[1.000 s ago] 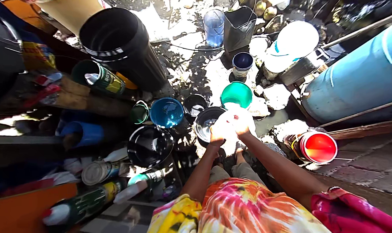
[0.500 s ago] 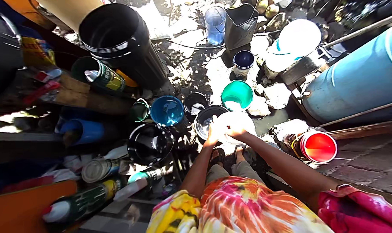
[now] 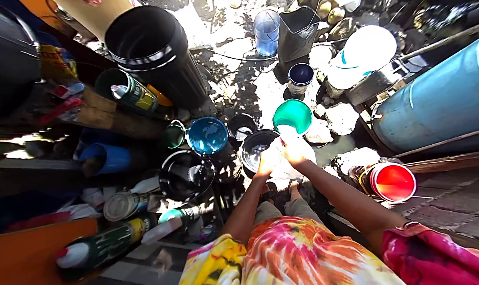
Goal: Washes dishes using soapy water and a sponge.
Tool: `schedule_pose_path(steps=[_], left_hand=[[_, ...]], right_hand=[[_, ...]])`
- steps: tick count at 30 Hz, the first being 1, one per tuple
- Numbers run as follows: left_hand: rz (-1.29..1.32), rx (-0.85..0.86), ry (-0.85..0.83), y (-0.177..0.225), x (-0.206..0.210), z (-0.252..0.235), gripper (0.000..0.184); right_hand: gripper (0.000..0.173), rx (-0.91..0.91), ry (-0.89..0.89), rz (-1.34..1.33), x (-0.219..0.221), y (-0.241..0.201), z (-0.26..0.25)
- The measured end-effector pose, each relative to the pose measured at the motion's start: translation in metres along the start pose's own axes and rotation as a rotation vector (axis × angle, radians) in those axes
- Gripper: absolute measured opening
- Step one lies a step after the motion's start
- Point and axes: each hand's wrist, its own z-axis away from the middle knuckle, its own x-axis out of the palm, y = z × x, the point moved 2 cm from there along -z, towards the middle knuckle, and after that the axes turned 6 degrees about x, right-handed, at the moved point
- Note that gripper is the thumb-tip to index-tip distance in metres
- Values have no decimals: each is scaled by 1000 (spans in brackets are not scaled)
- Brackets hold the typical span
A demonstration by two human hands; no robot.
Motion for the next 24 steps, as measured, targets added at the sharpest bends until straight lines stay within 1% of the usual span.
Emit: schedule_pose_path(steps=[1, 2, 3, 5, 6, 7, 9, 10, 12, 13, 15, 16, 17, 19, 20, 21, 23, 24], left_hand=[[-20, 6, -19, 2, -1, -1, 23], [-15, 0, -32, 3, 0, -1, 23], [-9, -13, -25, 3, -1, 0, 22], [-34, -39, 28, 3, -7, 0, 20], [-52, -50, 38, 2, -12, 3, 27], [-72, -36, 46, 0, -16, 5, 34], [-76, 18, 101, -5, -23, 7, 40], [-80, 31, 132, -4, -24, 6, 39], [-109, 96, 207, -3, -23, 4, 27], [-132, 119, 225, -1, -24, 3, 23], [-166, 87, 209, -1, -28, 4, 28], [-178, 83, 211, -3, -29, 5, 29], [-182, 79, 206, -5, -29, 6, 31], [-192, 74, 168, -7, -30, 8, 36], [-195, 100, 173, -5, -30, 7, 33], [-194, 124, 180, -4, -28, 7, 28], [-166, 126, 152, -3, -23, 9, 29], [-154, 131, 141, -1, -19, 9, 29]], right_hand=[[11, -86, -26, 92, -5, -5, -3], [11, -123, -87, 146, -12, -7, -6], [12, -146, -111, 173, -15, -4, -11], [10, -207, 12, 199, -18, 13, -27], [11, -165, 30, 205, -23, 22, -31], [12, -78, 0, 225, -30, 30, -32], [10, 96, -82, 221, -37, 41, -30], [10, 157, -106, 208, -34, 49, -29], [14, 232, -144, 221, -25, 63, -20], [17, 268, -203, 265, -23, 61, -14], [27, 333, -351, 440, -22, 44, 0], [28, 311, -364, 506, -22, 37, 8], [26, 242, -323, 525, -24, 32, 16], [22, 109, -171, 445, -27, 29, 23], [19, 68, -76, 368, -28, 31, 23], [17, 58, 21, 277, -28, 34, 22], [23, 172, 97, -10, -30, 36, 17], [25, 189, 124, -112, -28, 38, 14]])
